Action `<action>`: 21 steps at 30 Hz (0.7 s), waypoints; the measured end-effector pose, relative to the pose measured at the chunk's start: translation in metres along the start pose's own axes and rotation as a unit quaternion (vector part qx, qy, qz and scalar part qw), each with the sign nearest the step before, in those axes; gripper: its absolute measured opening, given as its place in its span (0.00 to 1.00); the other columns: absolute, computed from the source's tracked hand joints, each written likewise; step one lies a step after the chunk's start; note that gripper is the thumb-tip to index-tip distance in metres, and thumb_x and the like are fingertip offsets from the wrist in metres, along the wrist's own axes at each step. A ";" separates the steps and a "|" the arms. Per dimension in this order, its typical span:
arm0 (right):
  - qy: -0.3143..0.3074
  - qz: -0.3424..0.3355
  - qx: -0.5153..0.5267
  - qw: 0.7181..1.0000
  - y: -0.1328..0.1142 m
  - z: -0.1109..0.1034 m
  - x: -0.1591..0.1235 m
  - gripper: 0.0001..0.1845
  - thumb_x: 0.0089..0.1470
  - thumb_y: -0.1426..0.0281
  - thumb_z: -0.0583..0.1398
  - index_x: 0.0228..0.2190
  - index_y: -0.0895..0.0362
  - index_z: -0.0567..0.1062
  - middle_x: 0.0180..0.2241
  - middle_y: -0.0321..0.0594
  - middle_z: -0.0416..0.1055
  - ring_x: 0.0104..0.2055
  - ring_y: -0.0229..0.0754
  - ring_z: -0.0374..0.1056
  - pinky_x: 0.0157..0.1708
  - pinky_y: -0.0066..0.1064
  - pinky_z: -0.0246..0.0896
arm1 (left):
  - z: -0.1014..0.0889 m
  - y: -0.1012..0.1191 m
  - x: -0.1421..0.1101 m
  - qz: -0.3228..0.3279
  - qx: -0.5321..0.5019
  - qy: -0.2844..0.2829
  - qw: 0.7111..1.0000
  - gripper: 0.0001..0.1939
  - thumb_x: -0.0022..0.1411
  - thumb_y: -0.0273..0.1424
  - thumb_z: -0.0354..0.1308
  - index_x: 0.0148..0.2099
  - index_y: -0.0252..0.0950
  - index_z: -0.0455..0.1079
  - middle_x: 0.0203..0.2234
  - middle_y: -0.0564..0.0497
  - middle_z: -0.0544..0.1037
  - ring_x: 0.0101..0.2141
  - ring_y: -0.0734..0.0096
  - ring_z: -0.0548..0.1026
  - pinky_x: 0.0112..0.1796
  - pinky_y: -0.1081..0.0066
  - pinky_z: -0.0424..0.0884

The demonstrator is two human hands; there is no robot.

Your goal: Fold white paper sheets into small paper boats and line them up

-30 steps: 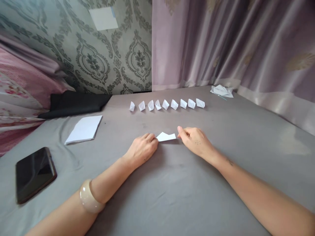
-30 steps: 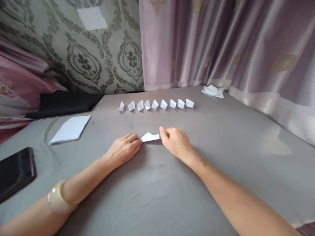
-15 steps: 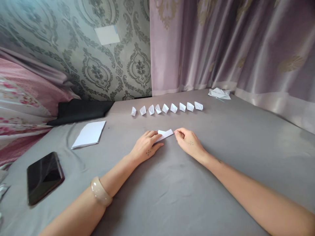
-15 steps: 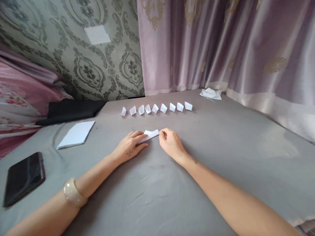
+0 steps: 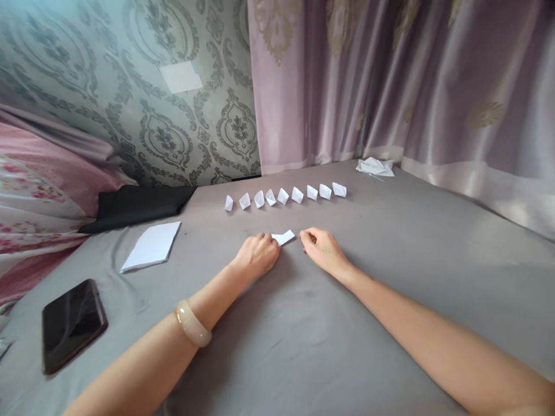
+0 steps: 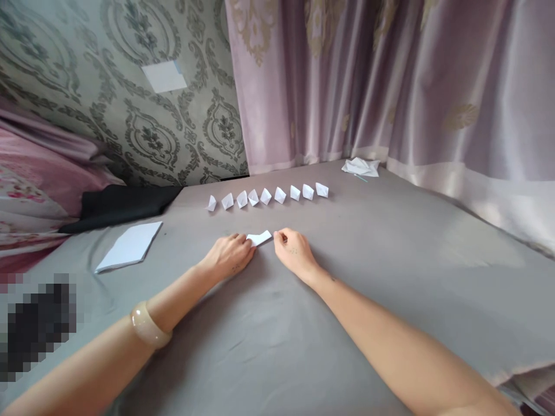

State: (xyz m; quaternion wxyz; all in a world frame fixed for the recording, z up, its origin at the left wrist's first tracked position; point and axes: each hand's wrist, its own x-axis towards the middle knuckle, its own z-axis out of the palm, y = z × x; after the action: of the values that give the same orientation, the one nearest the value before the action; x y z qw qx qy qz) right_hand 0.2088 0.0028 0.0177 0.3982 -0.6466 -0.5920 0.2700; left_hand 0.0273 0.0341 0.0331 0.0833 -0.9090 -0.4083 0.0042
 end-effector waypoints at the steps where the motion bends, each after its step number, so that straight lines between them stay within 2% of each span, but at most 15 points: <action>1: 0.000 0.001 0.005 1.000 0.001 0.000 0.000 0.16 0.56 0.62 0.52 0.29 0.57 0.75 0.27 0.41 0.75 0.29 0.40 0.70 0.31 0.29 0.59 | -0.001 0.002 0.002 -0.011 -0.003 -0.003 1.000 0.17 0.66 0.29 0.42 0.39 0.29 0.72 0.31 0.37 0.76 0.35 0.55 0.76 0.32 0.66 0.67; 5: 0.003 0.011 0.033 0.999 0.004 0.000 0.002 0.19 0.58 0.60 0.51 0.30 0.58 0.75 0.27 0.42 0.74 0.27 0.39 0.69 0.29 0.29 0.60 | -0.002 -0.003 0.009 -0.086 -0.029 0.016 0.996 0.14 0.64 0.29 0.44 0.38 0.30 0.71 0.27 0.38 0.77 0.30 0.54 0.77 0.30 0.66 0.66; 8: 0.003 0.017 0.053 0.998 0.003 -0.001 0.001 0.20 0.58 0.57 0.51 0.31 0.58 0.76 0.28 0.42 0.75 0.29 0.40 0.70 0.29 0.29 0.61 | -0.009 -0.012 0.011 -0.212 -0.117 0.076 0.967 0.14 0.63 0.31 0.44 0.36 0.33 0.70 0.26 0.41 0.78 0.31 0.55 0.78 0.31 0.66 0.67; 9: -0.001 0.020 0.071 0.997 0.001 -0.002 -0.001 0.20 0.58 0.56 0.51 0.31 0.57 0.76 0.29 0.42 0.75 0.31 0.40 0.70 0.29 0.29 0.62 | -0.012 -0.013 0.010 -0.251 -0.217 0.106 0.937 0.13 0.62 0.31 0.45 0.35 0.34 0.70 0.26 0.43 0.79 0.31 0.58 0.78 0.32 0.67 0.68; 10: -0.010 0.023 0.099 0.995 -0.002 -0.002 -0.002 0.20 0.57 0.55 0.52 0.32 0.57 0.75 0.32 0.42 0.75 0.34 0.40 0.71 0.30 0.29 0.63 | -0.015 -0.011 0.008 -0.266 -0.344 0.122 0.892 0.12 0.61 0.31 0.45 0.36 0.35 0.70 0.26 0.45 0.79 0.31 0.61 0.78 0.33 0.69 0.69; 12: -0.042 0.028 0.183 0.982 -0.009 -0.003 -0.006 0.20 0.55 0.52 0.55 0.35 0.56 0.75 0.36 0.43 0.75 0.38 0.41 0.71 0.32 0.29 0.64 | -0.019 0.000 0.002 -0.254 -0.559 0.130 0.779 0.12 0.61 0.33 0.46 0.38 0.34 0.69 0.28 0.46 0.79 0.30 0.64 0.78 0.33 0.69 0.70; 13: -0.062 0.026 0.228 0.971 -0.013 -0.003 -0.008 0.21 0.53 0.52 0.57 0.37 0.56 0.74 0.37 0.43 0.75 0.39 0.41 0.71 0.33 0.29 0.64 | -0.020 0.008 -0.001 -0.233 -0.614 0.128 0.743 0.12 0.61 0.35 0.48 0.38 0.33 0.68 0.29 0.46 0.79 0.30 0.65 0.78 0.34 0.69 0.71; 15: -0.086 0.014 0.281 0.956 -0.018 -0.002 -0.012 0.20 0.52 0.54 0.59 0.38 0.57 0.74 0.35 0.41 0.75 0.36 0.40 0.71 0.34 0.30 0.64 | -0.019 0.025 -0.007 -0.203 -0.663 0.118 0.711 0.13 0.61 0.37 0.51 0.37 0.33 0.68 0.30 0.46 0.79 0.30 0.67 0.77 0.34 0.69 0.71; 17: -0.070 -0.005 0.281 0.957 -0.020 -0.001 -0.015 0.16 0.51 0.57 0.61 0.35 0.57 0.74 0.32 0.39 0.75 0.32 0.39 0.70 0.33 0.30 0.64 | -0.015 0.038 -0.013 -0.190 -0.679 0.112 0.701 0.14 0.62 0.39 0.52 0.37 0.33 0.69 0.29 0.47 0.79 0.30 0.68 0.76 0.34 0.70 0.71; 19: -0.043 -0.031 0.251 0.967 -0.018 0.001 -0.016 0.13 0.51 0.60 0.61 0.32 0.57 0.75 0.30 0.38 0.75 0.31 0.38 0.69 0.34 0.30 0.63 | -0.011 0.043 -0.016 -0.187 -0.691 0.114 0.689 0.14 0.60 0.40 0.55 0.37 0.32 0.69 0.30 0.47 0.78 0.30 0.69 0.76 0.34 0.70 0.72; 21: -0.036 -0.055 0.218 0.974 -0.016 0.002 -0.017 0.11 0.52 0.62 0.60 0.31 0.57 0.76 0.30 0.37 0.76 0.32 0.38 0.69 0.34 0.30 0.62 | -0.010 0.039 -0.018 -0.194 -0.707 0.134 0.667 0.15 0.58 0.40 0.58 0.39 0.33 0.71 0.33 0.47 0.78 0.34 0.67 0.76 0.34 0.70 0.73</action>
State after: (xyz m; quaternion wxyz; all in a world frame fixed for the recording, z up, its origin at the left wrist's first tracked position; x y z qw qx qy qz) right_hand 0.1957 -0.0135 0.0280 0.5220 -0.5008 -0.5674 0.3933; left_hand 0.0451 -0.0065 0.0359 -0.5319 -0.5864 -0.4402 -0.4237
